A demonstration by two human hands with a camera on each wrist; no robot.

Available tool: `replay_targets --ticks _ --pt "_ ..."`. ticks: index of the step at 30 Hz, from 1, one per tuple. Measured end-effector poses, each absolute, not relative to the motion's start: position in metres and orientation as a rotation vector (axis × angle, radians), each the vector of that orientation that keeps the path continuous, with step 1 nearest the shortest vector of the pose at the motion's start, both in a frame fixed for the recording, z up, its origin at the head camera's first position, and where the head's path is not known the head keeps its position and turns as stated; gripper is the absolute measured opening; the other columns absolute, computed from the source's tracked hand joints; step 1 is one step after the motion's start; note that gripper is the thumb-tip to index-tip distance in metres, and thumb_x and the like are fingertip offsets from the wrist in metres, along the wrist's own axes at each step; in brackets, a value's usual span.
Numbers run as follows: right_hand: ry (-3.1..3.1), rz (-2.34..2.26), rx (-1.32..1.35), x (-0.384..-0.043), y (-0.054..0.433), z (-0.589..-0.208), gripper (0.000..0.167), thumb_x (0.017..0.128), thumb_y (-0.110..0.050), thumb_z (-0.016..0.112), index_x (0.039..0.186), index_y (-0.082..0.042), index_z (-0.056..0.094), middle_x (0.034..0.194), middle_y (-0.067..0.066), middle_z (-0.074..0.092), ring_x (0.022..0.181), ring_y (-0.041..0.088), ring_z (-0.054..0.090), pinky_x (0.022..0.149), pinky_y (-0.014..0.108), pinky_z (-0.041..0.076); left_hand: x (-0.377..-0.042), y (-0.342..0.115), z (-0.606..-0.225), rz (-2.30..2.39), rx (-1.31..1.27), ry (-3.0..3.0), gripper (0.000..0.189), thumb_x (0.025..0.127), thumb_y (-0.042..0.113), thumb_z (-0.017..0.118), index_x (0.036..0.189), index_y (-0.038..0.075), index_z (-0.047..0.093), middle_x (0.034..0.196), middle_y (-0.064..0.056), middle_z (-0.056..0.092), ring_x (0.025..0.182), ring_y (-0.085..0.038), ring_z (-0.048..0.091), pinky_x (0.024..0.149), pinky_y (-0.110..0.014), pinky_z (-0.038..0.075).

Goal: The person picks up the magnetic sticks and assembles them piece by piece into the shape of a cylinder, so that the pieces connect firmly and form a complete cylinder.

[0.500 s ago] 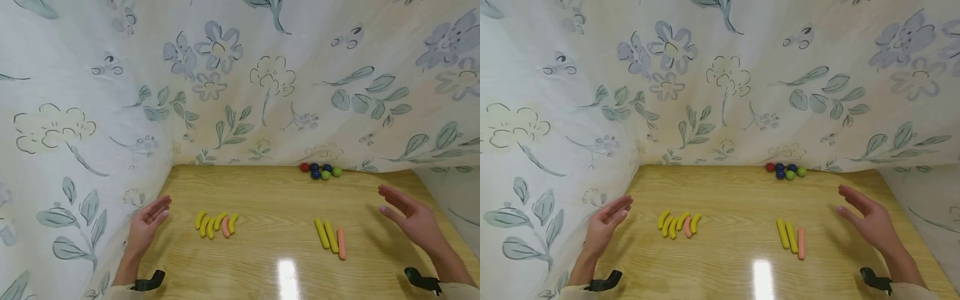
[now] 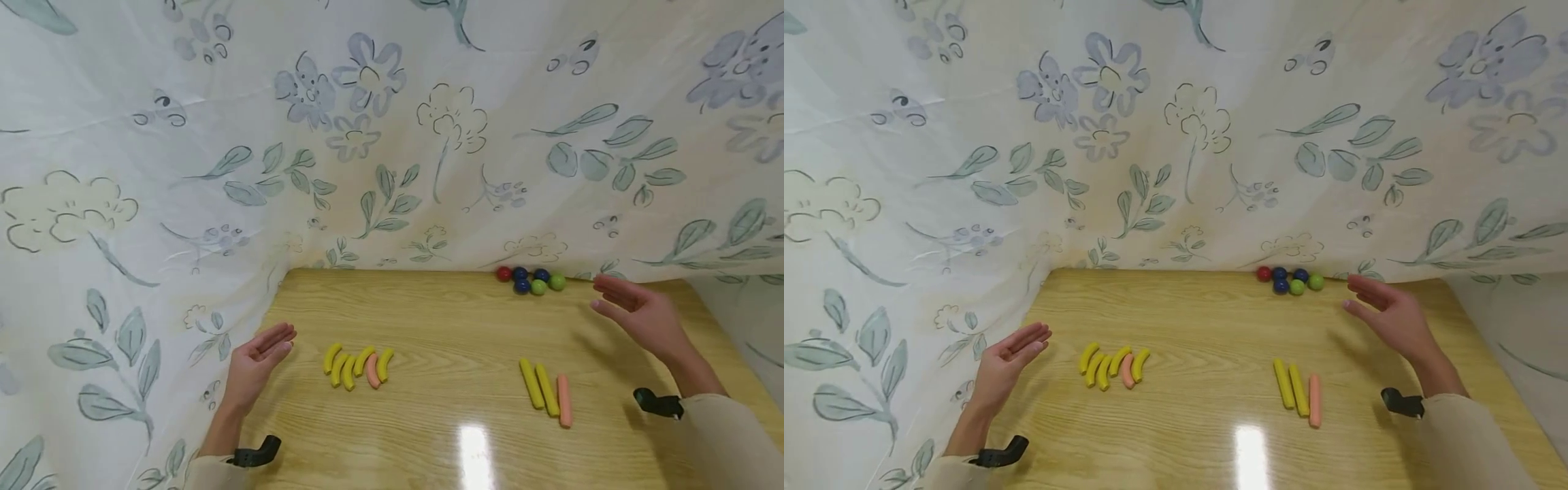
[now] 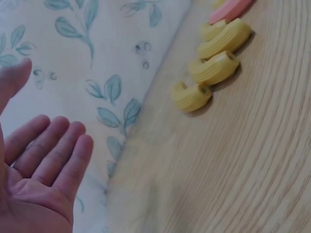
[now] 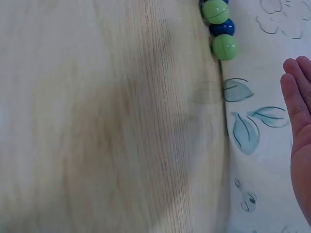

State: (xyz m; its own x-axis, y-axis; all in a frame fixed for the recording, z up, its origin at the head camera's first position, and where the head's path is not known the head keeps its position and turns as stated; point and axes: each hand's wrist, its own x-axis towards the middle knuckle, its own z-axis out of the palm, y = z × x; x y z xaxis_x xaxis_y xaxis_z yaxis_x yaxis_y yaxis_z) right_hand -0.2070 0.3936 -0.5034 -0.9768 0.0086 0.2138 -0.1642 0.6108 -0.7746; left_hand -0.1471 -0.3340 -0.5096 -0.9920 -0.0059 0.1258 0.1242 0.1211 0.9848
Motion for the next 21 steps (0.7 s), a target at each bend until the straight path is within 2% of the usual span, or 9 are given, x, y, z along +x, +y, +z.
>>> replay_targets --ticks 3,7,10,12,15,21 --pt "-2.62 1.312 0.166 -0.22 0.39 -0.506 0.061 0.103 -0.028 0.08 0.155 -0.002 0.06 0.139 -0.008 0.072 0.107 -0.025 0.06 0.082 0.002 0.05 -0.151 -0.329 -0.513 -1.983 -0.07 -2.366 0.055 0.107 0.014 0.072 0.155 -0.007 0.054 0.143 -0.005 0.074 0.127 -0.007 0.073 0.101 -0.021 0.058" --pt "-2.626 1.316 0.158 -0.232 0.384 -0.512 0.062 0.104 -0.029 0.078 0.154 0.002 0.059 0.146 0.02 0.07 0.106 -0.025 0.058 0.082 0.002 0.05 -0.156 -0.32 -0.516 -1.944 0.015 -2.494 0.06 0.106 0.024 0.075 0.156 -0.003 0.056 0.154 -0.025 0.063 0.125 -0.003 0.072 0.1 -0.018 0.058" --pt "-2.626 1.319 0.135 -0.237 0.382 -0.516 0.063 0.105 -0.031 0.077 0.154 0.003 0.058 0.148 0.034 0.062 0.105 -0.027 0.056 0.082 0.001 0.049 -0.16 -0.312 -0.516 -1.894 0.109 -2.591 0.06 0.105 0.028 0.077 0.155 0.0 0.058 0.154 -0.023 0.064 0.126 -0.008 0.072 0.101 -0.021 0.059" --pt "-2.619 1.316 0.133 -0.242 0.382 -0.519 0.062 0.105 -0.03 0.077 0.153 0.004 0.059 0.148 0.037 0.061 0.104 -0.029 0.055 0.082 0.0 0.049 -0.161 -0.307 -0.518 -1.825 0.165 -2.651 0.059 0.104 0.029 0.078 0.153 0.001 0.062 0.149 -0.021 0.067 0.128 -0.017 0.073 0.1 -0.024 0.06" --pt "-2.612 1.313 0.123 -0.248 0.384 -0.522 0.059 0.104 -0.029 0.078 0.151 0.004 0.061 0.146 0.033 0.065 0.1 -0.029 0.056 0.081 0.001 0.049 -0.163 -0.299 -0.521 -1.665 0.213 -2.747 0.053 0.103 0.029 0.08 0.146 0.001 0.068 0.14 -0.019 0.074 0.127 -0.029 0.074 0.095 -0.029 0.063" --pt "-2.647 1.311 0.071 -0.261 0.388 -0.532 0.062 0.105 -0.038 0.076 0.151 0.001 0.063 0.148 0.03 0.064 0.099 -0.03 0.054 0.08 0.001 0.049 -0.171 -0.284 -0.53 -1.269 0.187 -2.88 0.037 0.098 0.026 0.085 0.126 0.001 0.08 0.114 -0.012 0.083 0.104 -0.026 0.08 0.085 -0.036 0.065"
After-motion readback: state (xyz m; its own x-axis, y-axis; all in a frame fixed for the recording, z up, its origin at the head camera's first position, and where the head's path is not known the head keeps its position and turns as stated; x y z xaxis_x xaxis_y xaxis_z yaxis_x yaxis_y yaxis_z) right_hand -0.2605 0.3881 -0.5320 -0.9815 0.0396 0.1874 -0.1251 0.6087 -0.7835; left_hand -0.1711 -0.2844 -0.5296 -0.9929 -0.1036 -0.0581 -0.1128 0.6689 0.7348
